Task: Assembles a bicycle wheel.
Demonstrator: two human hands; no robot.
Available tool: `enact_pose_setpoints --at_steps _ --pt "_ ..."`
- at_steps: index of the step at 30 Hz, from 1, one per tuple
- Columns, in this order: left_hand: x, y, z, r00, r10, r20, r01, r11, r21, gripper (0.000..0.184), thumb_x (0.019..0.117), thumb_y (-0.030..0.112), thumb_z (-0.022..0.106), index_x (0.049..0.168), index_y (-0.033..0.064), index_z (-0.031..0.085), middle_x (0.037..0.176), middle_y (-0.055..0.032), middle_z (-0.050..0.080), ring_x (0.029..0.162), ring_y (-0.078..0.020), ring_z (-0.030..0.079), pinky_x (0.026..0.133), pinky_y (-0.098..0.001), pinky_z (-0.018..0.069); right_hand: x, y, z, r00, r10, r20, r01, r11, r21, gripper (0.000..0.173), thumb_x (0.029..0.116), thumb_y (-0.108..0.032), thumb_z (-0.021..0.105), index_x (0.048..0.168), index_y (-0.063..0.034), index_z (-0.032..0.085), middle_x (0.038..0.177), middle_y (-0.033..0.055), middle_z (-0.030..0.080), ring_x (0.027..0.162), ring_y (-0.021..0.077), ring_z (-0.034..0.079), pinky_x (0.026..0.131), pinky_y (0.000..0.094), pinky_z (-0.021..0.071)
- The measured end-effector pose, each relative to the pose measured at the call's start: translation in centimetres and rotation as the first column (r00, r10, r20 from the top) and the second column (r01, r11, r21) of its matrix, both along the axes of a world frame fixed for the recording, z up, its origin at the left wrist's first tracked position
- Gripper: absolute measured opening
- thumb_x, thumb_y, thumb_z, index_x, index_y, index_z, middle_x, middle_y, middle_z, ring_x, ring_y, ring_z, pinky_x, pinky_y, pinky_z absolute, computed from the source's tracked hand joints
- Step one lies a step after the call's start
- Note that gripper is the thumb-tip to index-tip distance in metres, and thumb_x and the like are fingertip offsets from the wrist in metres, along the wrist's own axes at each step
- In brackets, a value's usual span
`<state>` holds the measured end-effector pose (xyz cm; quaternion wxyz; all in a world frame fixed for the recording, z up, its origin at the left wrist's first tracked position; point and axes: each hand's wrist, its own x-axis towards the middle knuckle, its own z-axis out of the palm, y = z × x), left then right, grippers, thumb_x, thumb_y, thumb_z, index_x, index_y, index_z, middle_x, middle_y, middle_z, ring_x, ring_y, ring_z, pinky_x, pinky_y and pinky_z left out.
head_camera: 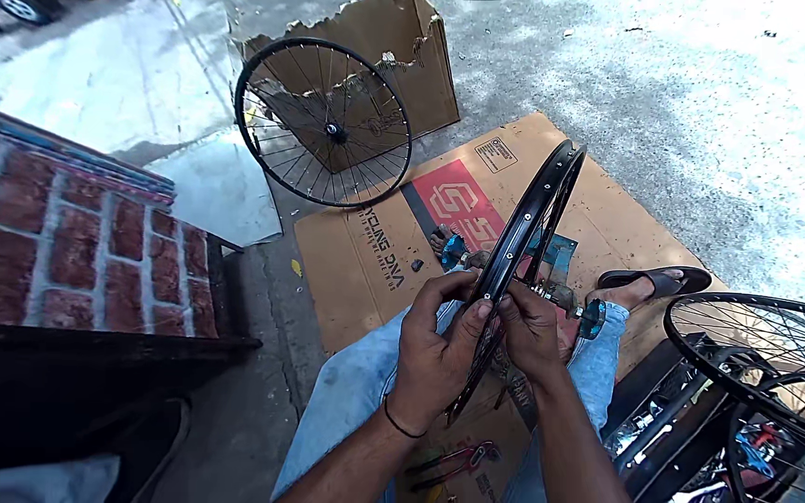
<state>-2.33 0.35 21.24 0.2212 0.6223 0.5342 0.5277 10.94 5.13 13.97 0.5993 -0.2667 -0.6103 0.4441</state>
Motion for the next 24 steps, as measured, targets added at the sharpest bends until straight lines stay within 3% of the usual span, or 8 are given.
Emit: enact_pose_setpoints --at_steps 3,6,9,13,15,17,20,24 --pt "0.4 -0.5 0.2 1.000 0.017 -0.003 -0.017 0.999 -0.032 0.034 0.1015 0.027 0.063 0.130 0.0078 0.062 0.115 -0.0013 0.065 0.104 -0.0130 0.064 0.092 -0.0306 0.0551 1.1 -0.6 1.5 0.993 0.114 -0.043 -0.117 0.990 -0.084 0.030 0.1101 -0.025 0.047 0.126 -0.0087 0.067 0.103 -0.0032 0.067 0.088 -0.0032 0.061 0.078 0.0146 0.0529" --pt "0.8 -0.8 0.1 0.998 0.048 -0.040 -0.049 0.999 0.000 0.031 0.0999 0.026 0.065 0.126 0.0080 0.066 0.107 0.0000 0.062 0.095 -0.0109 0.061 0.083 -0.0272 0.0540 0.4 0.6 2.3 0.948 0.220 -0.229 -0.235 0.971 -0.041 0.026 0.1073 -0.006 0.046 0.122 0.0007 0.066 0.115 0.0034 0.072 0.103 0.0038 0.067 0.092 0.0236 0.0565" --pt "0.0 -1.0 0.0 0.996 0.069 -0.055 -0.066 0.996 0.051 0.026 0.0985 0.023 0.068 0.119 0.0074 0.070 0.103 0.0025 0.065 0.092 -0.0081 0.061 0.082 -0.0245 0.0532 -0.9 1.7 2.1 0.912 0.286 -0.293 -0.305 0.952 -0.019 0.024 0.1051 -0.001 0.045 0.115 0.0032 0.067 0.110 0.0043 0.072 0.101 0.0047 0.068 0.092 0.0255 0.0569" --pt "-1.4 -0.8 -0.7 0.999 0.029 -0.026 -0.027 0.998 0.058 0.032 0.0982 0.021 0.068 0.124 0.0044 0.060 0.109 0.0048 0.067 0.097 -0.0054 0.066 0.091 -0.0266 0.0559 -1.5 1.2 2.6 0.995 0.067 -0.067 -0.064 0.997 0.052 0.024 0.1005 0.004 0.047 0.110 0.0145 0.066 0.096 0.0170 0.072 0.086 0.0124 0.069 0.081 0.0309 0.0589" --pt "-1.5 -0.4 -1.1 1.000 0.007 0.002 -0.007 0.997 0.076 0.027 0.0979 0.017 0.067 0.118 -0.0001 0.063 0.109 0.0009 0.070 0.099 -0.0080 0.068 0.094 -0.0304 0.0559 -1.4 0.8 2.5 0.998 -0.060 -0.016 0.061 0.995 0.084 0.021 0.0999 0.005 0.051 0.111 0.0143 0.066 0.095 0.0181 0.071 0.084 0.0156 0.070 0.078 0.0339 0.0602" --pt "-1.2 -0.1 -1.0 1.000 -0.013 -0.016 0.014 0.997 0.079 0.024 0.0987 0.016 0.065 0.114 -0.0024 0.065 0.109 -0.0014 0.070 0.100 -0.0085 0.067 0.094 -0.0306 0.0555 -1.1 0.4 2.0 0.991 -0.137 -0.003 0.136 0.985 0.109 0.022 0.1013 0.002 0.052 0.114 0.0140 0.065 0.100 0.0192 0.070 0.088 0.0181 0.070 0.082 0.0362 0.0602" --pt "-0.7 0.2 -0.4 1.000 -0.019 -0.010 0.020 0.997 0.080 0.025 0.0996 0.017 0.065 0.116 -0.0010 0.068 0.111 -0.0010 0.071 0.101 -0.0086 0.068 0.094 -0.0292 0.0565 -1.2 -0.3 0.7 0.994 -0.103 -0.036 0.105 0.992 0.065 0.029 0.1086 -0.014 0.044 0.121 0.0090 0.055 0.108 0.0155 0.066 0.095 0.0137 0.067 0.084 0.0315 0.0582" --pt "-0.5 -0.2 -0.7 0.999 -0.001 0.036 -0.002 0.998 0.070 0.040 0.0988 0.024 0.068 0.131 0.0024 0.060 0.123 -0.0016 0.068 0.108 -0.0125 0.067 0.096 -0.0313 0.0566 -1.5 -0.4 0.5 0.995 -0.066 -0.080 0.069 0.997 0.027 0.034 0.1107 -0.027 0.043 0.117 0.0028 0.059 0.095 0.0066 0.064 0.075 0.0043 0.059 0.068 0.0225 0.0529"
